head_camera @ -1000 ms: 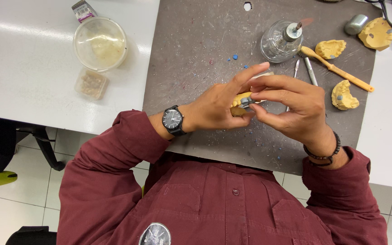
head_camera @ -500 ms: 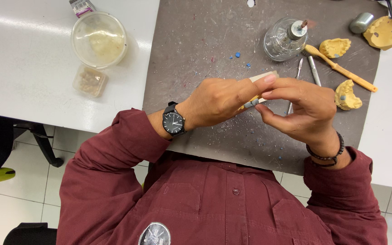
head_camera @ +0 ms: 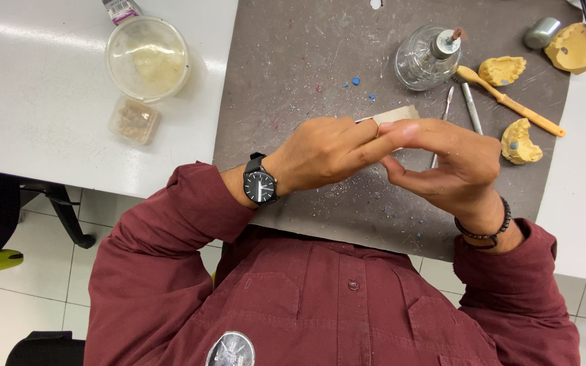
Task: The person holds a yellow dental model with blue wax on it and uses a heated wax carving tool to shape and smooth the wax, repeatedly dipping the tool tip into an alcohol lamp flame and repositioning the model. They occasionally pick up small wax pieces from a box and press them onto the model before continuing to carve.
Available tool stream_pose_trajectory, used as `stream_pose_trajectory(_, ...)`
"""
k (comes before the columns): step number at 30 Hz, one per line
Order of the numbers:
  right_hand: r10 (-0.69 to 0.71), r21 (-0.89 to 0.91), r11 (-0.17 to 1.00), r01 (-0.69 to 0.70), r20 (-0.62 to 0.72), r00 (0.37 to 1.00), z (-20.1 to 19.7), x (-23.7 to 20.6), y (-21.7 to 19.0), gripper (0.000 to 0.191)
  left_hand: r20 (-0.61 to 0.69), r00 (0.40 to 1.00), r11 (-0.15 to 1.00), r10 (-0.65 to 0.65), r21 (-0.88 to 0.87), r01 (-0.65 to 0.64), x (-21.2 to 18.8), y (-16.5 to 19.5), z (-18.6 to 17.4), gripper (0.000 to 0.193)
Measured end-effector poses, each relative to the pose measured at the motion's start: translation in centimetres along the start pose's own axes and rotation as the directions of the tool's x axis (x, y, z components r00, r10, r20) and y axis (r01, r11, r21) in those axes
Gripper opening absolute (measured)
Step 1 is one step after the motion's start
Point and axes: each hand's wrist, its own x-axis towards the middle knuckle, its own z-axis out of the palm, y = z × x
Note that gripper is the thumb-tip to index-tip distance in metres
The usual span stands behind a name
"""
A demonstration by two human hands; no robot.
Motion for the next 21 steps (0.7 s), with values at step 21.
stream_pose_trajectory(21,0.28,0.408,0.879,-0.246,-0.025,0.96,0.7,-0.5,0.9,0.027,0.078,0.803,0.396,-0.591,-0.839,0.373,0.1,2.0,0.4,0.043)
